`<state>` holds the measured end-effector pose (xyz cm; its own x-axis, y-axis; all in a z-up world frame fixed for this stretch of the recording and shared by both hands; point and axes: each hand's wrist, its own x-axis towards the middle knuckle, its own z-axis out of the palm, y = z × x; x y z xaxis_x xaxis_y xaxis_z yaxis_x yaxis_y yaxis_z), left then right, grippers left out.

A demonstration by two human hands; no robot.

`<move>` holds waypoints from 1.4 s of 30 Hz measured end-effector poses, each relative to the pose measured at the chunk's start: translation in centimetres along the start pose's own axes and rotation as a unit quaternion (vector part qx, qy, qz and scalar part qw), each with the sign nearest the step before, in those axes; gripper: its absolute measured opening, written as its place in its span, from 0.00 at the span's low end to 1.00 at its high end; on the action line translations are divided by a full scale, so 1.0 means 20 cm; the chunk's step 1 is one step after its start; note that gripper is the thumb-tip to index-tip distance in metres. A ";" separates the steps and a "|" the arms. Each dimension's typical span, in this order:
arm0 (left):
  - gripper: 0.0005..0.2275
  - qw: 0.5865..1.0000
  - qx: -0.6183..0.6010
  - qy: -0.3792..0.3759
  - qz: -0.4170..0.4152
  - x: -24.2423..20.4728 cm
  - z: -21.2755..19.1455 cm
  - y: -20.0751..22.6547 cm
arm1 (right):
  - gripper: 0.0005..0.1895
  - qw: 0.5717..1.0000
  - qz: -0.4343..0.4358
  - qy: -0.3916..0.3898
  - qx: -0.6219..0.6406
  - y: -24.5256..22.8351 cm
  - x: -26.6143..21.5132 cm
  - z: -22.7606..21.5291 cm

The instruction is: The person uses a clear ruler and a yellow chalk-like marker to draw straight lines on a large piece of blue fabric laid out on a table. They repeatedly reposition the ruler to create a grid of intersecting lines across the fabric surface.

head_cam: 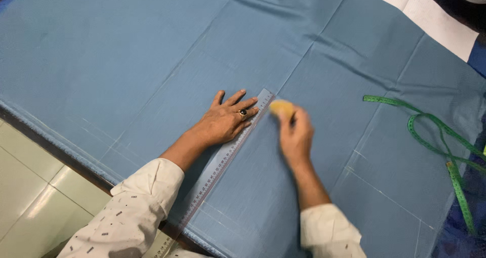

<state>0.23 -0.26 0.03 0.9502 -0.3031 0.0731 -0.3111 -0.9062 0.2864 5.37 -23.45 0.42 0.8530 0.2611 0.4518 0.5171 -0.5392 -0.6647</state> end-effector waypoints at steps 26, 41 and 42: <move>0.18 0.998 0.045 0.012 -0.050 0.08 -0.06 0.20 | 0.07 0.991 -0.061 -0.027 -0.120 0.03 -0.11 -0.44; 0.26 0.934 -0.006 0.127 -0.333 -1.14 0.17 0.65 | 0.07 0.978 0.175 -0.064 0.095 -0.45 -0.82 -0.54; 0.24 0.925 0.010 0.134 -0.354 -1.15 0.17 0.67 | 0.07 0.982 0.130 -0.079 0.115 -0.46 -0.82 -0.54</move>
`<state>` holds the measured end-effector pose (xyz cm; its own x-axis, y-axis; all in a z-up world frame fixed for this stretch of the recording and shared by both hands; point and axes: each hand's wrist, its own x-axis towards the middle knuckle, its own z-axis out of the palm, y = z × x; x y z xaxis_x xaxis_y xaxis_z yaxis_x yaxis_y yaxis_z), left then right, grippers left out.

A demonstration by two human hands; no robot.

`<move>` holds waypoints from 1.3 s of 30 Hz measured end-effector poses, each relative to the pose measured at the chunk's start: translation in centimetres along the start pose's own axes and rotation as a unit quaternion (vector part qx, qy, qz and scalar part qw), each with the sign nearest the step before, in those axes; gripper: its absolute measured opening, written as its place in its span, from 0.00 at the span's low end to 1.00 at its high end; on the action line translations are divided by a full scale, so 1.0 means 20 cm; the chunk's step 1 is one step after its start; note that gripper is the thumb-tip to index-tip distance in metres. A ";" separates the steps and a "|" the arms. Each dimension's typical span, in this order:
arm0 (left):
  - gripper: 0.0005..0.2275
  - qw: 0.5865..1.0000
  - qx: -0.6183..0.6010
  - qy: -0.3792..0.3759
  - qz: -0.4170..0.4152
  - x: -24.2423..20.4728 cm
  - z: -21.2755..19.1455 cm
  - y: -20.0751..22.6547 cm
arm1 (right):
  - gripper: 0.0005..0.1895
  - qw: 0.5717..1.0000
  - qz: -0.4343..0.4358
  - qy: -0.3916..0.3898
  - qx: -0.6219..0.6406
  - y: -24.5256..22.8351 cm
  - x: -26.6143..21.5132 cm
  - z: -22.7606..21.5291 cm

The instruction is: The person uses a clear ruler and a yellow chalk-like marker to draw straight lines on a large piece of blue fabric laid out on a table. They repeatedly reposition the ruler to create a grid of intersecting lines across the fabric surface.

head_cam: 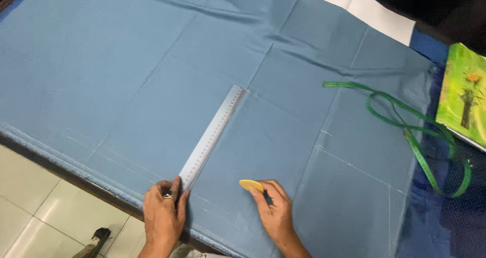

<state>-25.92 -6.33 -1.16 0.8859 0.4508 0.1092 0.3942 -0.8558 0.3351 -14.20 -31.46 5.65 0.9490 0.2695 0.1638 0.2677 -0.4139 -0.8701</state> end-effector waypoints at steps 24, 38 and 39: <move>0.20 0.954 -0.224 -0.044 -0.195 -0.18 -0.33 -0.17 | 0.09 0.997 0.015 -0.058 0.052 0.27 -0.48 0.00; 0.17 0.900 -0.354 -0.042 -0.250 0.71 -0.86 -0.71 | 0.07 0.991 0.125 0.045 0.025 -0.21 -0.21 0.64; 0.17 0.876 -0.374 -0.068 -0.296 0.78 -0.93 -0.72 | 0.05 0.987 0.144 0.065 0.033 -0.26 -0.18 0.72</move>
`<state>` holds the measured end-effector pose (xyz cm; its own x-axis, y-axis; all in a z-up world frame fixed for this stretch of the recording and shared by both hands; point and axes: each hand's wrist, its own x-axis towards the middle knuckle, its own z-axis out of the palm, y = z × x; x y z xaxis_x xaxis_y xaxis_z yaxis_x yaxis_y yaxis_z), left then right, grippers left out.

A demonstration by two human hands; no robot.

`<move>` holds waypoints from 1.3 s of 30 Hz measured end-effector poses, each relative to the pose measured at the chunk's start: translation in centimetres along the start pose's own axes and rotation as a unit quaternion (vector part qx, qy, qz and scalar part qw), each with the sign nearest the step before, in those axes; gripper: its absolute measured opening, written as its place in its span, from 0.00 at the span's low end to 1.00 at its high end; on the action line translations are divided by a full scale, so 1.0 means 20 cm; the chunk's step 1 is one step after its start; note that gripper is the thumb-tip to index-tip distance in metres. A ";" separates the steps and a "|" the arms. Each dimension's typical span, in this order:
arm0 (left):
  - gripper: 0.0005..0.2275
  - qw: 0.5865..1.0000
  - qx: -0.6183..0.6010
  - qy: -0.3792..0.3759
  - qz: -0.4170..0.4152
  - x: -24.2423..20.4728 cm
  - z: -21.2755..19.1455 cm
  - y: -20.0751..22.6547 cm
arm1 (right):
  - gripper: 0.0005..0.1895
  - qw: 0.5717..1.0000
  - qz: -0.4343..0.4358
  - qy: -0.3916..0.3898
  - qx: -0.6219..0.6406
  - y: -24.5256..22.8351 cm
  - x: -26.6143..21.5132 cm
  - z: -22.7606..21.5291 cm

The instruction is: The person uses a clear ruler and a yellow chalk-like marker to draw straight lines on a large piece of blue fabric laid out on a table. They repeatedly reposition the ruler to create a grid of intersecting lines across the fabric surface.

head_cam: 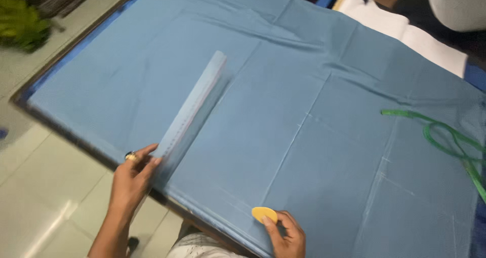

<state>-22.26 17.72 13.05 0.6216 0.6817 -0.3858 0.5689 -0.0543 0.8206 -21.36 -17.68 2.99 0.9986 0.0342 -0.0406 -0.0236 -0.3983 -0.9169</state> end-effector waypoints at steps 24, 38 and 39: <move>0.15 0.951 -0.234 -0.188 0.078 1.05 -0.15 0.30 | 0.12 0.921 0.272 0.115 0.254 -0.39 -0.05 0.60; 0.16 0.916 -0.354 -0.169 0.084 1.04 0.00 0.41 | 0.11 0.939 0.239 0.204 0.139 -0.26 -0.12 0.39; 0.24 0.917 -0.330 -0.208 0.081 1.04 0.06 0.35 | 0.11 0.952 0.202 0.216 0.084 -0.18 -0.18 0.35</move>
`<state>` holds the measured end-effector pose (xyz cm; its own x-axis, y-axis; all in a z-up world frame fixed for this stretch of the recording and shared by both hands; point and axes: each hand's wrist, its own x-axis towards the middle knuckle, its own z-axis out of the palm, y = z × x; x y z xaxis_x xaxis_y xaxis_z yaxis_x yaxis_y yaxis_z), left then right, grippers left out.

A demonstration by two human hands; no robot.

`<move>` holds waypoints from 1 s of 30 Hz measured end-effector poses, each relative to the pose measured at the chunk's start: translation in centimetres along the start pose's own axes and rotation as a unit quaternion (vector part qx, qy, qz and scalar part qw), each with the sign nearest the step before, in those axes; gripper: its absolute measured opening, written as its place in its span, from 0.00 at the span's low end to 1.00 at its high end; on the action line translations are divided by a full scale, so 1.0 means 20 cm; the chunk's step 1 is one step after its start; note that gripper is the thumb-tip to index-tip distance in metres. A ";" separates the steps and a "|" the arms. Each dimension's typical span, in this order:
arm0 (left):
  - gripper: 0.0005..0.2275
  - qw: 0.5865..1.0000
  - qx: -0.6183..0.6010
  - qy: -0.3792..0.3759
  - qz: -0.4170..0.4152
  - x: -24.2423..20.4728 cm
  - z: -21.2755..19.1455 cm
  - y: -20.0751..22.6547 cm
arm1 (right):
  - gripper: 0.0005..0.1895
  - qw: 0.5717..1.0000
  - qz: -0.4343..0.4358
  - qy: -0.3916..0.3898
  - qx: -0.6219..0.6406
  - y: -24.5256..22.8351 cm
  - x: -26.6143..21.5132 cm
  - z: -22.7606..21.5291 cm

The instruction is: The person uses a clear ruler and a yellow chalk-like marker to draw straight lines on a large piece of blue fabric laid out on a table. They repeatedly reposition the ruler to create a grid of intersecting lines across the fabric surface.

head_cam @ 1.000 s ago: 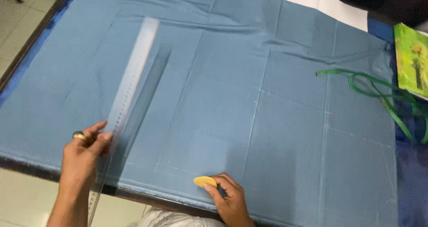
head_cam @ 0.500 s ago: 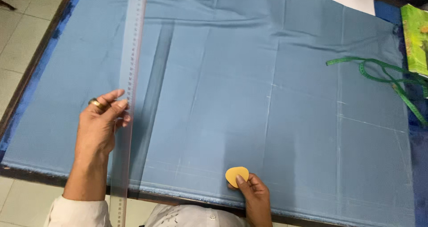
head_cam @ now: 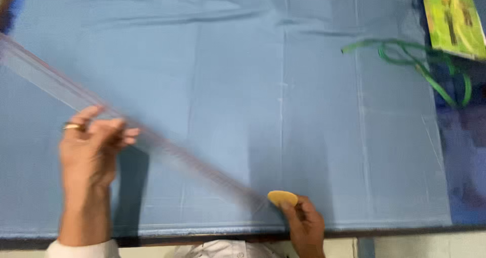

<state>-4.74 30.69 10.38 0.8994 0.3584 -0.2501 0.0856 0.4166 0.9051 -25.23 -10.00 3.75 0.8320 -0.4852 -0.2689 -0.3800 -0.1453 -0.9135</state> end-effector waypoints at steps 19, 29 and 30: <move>0.06 0.993 0.046 0.047 -0.101 -0.27 0.66 -0.77 | 0.14 0.973 -0.104 -0.153 -0.141 -0.14 1.20 -0.79; 0.19 0.907 0.419 -0.026 0.004 -0.14 1.21 -0.97 | 0.09 0.978 -0.120 -0.170 -0.011 -0.01 2.10 -1.06; 0.19 0.764 0.625 -0.054 0.152 -0.14 1.27 -0.96 | 0.09 0.979 -0.100 -0.175 -0.025 -0.04 2.16 -1.07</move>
<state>1.92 0.51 2.39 0.9836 0.1803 0.0063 0.1467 -0.8195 0.5540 2.38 -49.41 -0.67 0.9760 -0.1185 -0.1826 -0.2075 -0.2527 -0.9450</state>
